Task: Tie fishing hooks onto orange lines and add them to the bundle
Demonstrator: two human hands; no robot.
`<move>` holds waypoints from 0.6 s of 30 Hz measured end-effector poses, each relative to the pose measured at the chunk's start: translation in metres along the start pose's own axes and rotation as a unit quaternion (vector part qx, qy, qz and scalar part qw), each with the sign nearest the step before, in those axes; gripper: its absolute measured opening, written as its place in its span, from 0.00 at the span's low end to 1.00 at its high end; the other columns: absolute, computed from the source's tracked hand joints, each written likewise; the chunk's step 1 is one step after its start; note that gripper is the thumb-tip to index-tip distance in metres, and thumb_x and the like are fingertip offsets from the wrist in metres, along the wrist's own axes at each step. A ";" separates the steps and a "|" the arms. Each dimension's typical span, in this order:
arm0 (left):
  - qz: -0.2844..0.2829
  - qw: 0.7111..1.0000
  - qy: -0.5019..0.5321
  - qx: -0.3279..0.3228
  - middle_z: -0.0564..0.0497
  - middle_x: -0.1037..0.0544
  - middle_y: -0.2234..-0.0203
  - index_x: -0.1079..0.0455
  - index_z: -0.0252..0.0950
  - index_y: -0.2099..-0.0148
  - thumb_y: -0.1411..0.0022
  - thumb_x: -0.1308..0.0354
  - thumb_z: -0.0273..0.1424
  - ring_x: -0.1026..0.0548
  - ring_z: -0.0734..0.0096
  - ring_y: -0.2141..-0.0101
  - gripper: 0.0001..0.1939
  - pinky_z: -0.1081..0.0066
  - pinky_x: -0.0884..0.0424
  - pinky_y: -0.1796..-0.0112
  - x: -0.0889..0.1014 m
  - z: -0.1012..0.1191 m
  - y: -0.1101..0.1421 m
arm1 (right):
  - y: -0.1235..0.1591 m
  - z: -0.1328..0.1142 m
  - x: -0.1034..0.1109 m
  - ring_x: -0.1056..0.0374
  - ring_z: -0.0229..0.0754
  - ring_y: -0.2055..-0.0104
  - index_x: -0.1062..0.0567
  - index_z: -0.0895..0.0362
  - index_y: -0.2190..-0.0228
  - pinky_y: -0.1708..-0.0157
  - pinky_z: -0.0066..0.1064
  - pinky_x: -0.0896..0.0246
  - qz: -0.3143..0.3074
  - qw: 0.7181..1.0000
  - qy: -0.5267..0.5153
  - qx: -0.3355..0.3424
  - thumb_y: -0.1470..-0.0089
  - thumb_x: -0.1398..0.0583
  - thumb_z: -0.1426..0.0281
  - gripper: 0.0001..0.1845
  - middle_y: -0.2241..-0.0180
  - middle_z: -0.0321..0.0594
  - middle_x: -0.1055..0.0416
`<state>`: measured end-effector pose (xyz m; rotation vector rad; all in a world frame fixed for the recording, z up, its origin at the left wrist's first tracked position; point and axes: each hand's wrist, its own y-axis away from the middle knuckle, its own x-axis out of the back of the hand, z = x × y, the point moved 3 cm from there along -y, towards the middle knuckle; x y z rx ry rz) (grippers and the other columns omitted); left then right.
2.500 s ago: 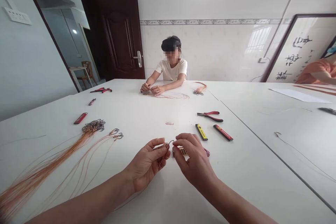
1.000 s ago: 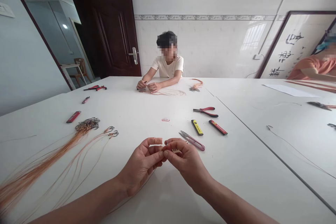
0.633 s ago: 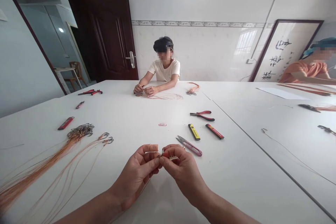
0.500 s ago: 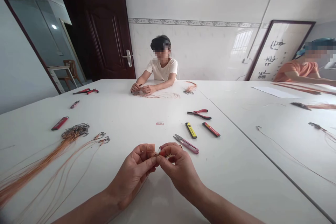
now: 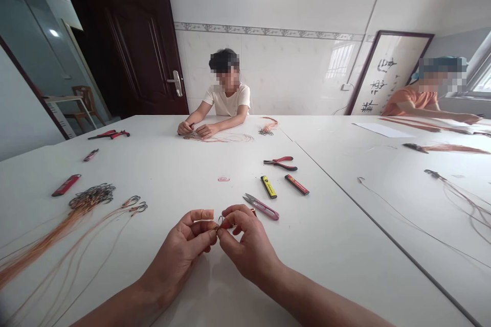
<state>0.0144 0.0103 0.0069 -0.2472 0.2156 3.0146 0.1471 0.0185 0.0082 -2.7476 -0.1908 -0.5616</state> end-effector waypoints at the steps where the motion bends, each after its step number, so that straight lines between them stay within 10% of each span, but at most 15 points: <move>1: 0.000 1.000 0.001 -0.001 0.55 0.30 0.73 0.38 0.39 0.60 0.48 0.43 0.28 0.35 0.78 0.72 0.12 0.74 0.38 0.67 0.000 0.000 0.000 | 0.000 0.001 0.000 0.38 0.38 0.63 0.33 0.56 0.77 0.68 0.29 0.40 0.001 1.000 0.003 0.006 0.53 0.46 0.73 0.03 0.61 0.39 0.35; 18: 0.010 1.000 0.025 -0.011 0.54 0.28 0.75 0.35 0.38 0.60 0.52 0.40 0.29 0.33 0.76 0.73 0.14 0.74 0.38 0.69 -0.001 0.000 0.003 | -0.004 -0.001 0.007 0.38 0.39 0.65 0.34 0.55 0.76 0.68 0.32 0.40 -0.018 0.995 0.048 0.088 0.53 0.46 0.74 0.04 0.68 0.38 0.32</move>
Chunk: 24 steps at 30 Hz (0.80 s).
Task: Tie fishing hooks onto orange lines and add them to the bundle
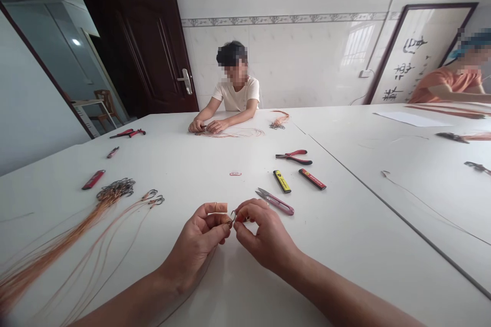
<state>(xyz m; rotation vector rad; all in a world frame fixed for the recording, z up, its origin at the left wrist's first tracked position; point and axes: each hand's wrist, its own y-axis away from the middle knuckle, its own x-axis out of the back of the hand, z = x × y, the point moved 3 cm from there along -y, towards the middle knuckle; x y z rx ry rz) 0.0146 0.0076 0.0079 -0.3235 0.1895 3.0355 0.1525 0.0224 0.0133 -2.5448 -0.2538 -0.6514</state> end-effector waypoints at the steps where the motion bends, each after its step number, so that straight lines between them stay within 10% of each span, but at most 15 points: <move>1: 0.003 1.000 -0.002 0.001 0.54 0.28 0.74 0.35 0.38 0.60 0.52 0.40 0.29 0.33 0.76 0.73 0.14 0.74 0.38 0.68 0.001 0.000 0.000 | 0.000 0.001 0.001 0.37 0.39 0.65 0.33 0.55 0.76 0.69 0.32 0.40 -0.002 1.000 -0.003 -0.004 0.52 0.46 0.74 0.04 0.68 0.38 0.32; 24: -0.016 0.999 -0.031 -0.036 0.54 0.28 0.74 0.35 0.38 0.62 0.51 0.41 0.30 0.33 0.76 0.73 0.11 0.73 0.38 0.69 0.001 0.001 -0.001 | 0.001 0.003 0.004 0.38 0.37 0.71 0.32 0.54 0.75 0.72 0.30 0.41 -0.018 0.999 0.019 -0.031 0.51 0.47 0.73 0.05 0.74 0.34 0.32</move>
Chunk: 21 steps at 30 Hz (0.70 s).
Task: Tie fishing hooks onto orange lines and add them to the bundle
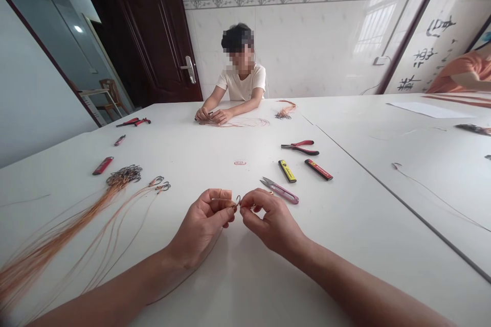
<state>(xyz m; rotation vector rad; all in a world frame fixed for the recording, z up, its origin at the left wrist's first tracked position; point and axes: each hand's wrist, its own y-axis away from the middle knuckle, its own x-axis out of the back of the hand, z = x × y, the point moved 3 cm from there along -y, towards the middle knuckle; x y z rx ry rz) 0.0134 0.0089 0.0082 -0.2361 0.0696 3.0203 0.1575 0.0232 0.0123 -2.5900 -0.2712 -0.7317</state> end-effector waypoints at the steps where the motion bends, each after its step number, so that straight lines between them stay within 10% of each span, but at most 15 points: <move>1: 0.007 1.000 -0.002 -0.002 0.53 0.28 0.74 0.35 0.38 0.62 0.50 0.41 0.31 0.32 0.76 0.72 0.12 0.73 0.37 0.69 0.001 0.000 -0.001 | -0.001 0.002 0.002 0.37 0.37 0.71 0.32 0.54 0.75 0.73 0.30 0.41 0.006 1.000 0.020 0.000 0.51 0.47 0.72 0.05 0.74 0.35 0.32; 9: 0.061 0.997 0.026 0.040 0.51 0.26 0.71 0.35 0.39 0.60 0.54 0.38 0.35 0.29 0.73 0.69 0.17 0.71 0.37 0.67 0.014 0.001 -0.010 | -0.006 0.023 0.007 0.41 0.49 0.51 0.35 0.55 0.55 0.55 0.44 0.45 -0.060 0.944 0.267 0.181 0.55 0.49 0.80 0.23 0.54 0.44 0.34; 21: 0.054 0.994 0.054 0.076 0.50 0.26 0.67 0.37 0.40 0.58 0.52 0.39 0.35 0.29 0.74 0.67 0.18 0.72 0.38 0.65 0.015 0.000 -0.009 | -0.005 0.019 -0.004 0.38 0.44 0.65 0.34 0.58 0.60 0.67 0.36 0.42 -0.085 0.939 0.308 0.129 0.53 0.52 0.80 0.17 0.69 0.42 0.35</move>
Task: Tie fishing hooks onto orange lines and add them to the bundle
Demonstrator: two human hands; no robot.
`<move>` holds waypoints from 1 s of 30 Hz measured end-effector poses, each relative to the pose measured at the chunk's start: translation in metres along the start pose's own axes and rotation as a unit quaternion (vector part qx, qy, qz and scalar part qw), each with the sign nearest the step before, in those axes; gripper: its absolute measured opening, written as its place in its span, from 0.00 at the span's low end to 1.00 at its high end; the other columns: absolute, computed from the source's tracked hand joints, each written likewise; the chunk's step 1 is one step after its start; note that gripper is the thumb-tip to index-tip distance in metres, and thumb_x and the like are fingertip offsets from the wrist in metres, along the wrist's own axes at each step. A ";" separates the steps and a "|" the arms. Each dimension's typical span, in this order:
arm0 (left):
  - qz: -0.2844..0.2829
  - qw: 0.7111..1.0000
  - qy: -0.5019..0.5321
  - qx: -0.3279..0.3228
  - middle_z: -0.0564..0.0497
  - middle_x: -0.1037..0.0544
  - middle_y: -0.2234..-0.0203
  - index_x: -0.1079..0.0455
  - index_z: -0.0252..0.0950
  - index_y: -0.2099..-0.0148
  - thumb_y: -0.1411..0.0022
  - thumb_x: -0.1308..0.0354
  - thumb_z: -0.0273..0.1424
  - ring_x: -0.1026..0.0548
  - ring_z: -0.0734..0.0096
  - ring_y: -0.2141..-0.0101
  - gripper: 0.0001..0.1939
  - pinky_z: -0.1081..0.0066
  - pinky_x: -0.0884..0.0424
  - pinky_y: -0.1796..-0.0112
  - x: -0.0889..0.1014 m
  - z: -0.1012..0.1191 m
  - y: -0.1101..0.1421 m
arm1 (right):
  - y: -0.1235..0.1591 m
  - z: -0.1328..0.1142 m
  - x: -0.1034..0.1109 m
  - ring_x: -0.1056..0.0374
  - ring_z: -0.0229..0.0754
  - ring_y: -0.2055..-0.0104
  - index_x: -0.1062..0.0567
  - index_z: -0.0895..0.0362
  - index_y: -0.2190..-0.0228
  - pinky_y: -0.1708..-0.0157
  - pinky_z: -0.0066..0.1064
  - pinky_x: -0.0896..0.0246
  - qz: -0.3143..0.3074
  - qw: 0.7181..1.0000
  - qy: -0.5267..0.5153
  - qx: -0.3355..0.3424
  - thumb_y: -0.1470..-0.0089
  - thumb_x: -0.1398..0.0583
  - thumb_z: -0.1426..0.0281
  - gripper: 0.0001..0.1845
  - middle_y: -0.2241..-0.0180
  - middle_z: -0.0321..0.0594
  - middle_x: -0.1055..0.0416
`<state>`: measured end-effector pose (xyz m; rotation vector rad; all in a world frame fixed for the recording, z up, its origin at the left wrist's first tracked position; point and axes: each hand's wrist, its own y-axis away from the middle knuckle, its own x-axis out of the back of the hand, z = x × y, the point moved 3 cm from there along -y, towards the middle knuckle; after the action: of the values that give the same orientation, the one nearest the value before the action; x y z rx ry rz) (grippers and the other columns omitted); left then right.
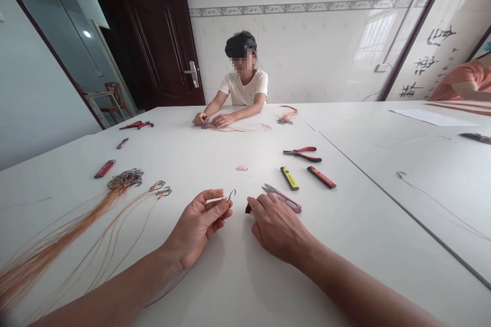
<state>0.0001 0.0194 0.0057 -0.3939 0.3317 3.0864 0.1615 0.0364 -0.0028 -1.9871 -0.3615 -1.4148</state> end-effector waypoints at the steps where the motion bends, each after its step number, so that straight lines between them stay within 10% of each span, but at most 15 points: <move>1: -0.002 1.000 0.003 0.000 0.50 0.26 0.67 0.37 0.40 0.59 0.52 0.39 0.35 0.29 0.74 0.67 0.18 0.72 0.38 0.64 0.000 0.000 0.000 | 0.000 0.000 0.002 0.38 0.42 0.65 0.34 0.57 0.60 0.67 0.35 0.42 0.004 0.999 -0.035 -0.028 0.51 0.52 0.79 0.16 0.69 0.41 0.35; 9: -0.057 0.997 0.025 0.046 0.52 0.28 0.70 0.37 0.40 0.60 0.52 0.38 0.33 0.30 0.77 0.70 0.17 0.74 0.40 0.67 -0.002 -0.008 0.000 | 0.001 0.003 0.013 0.44 0.35 0.77 0.32 0.53 0.61 0.77 0.26 0.50 0.067 0.935 -0.270 -0.220 0.47 0.49 0.61 0.14 0.81 0.31 0.45; 30: -0.061 0.997 -0.013 0.046 0.55 0.30 0.75 0.36 0.39 0.62 0.53 0.38 0.33 0.32 0.78 0.71 0.15 0.75 0.41 0.68 -0.007 -0.011 0.001 | -0.003 -0.003 0.015 0.56 0.32 0.80 0.38 0.56 0.79 0.81 0.23 0.56 0.078 0.934 -0.293 -0.190 0.48 0.51 0.66 0.11 0.83 0.30 0.52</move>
<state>0.0093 0.0160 -0.0028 -0.3579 0.4295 2.9425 0.1633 0.0344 0.0130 -2.6820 -0.1831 -0.8065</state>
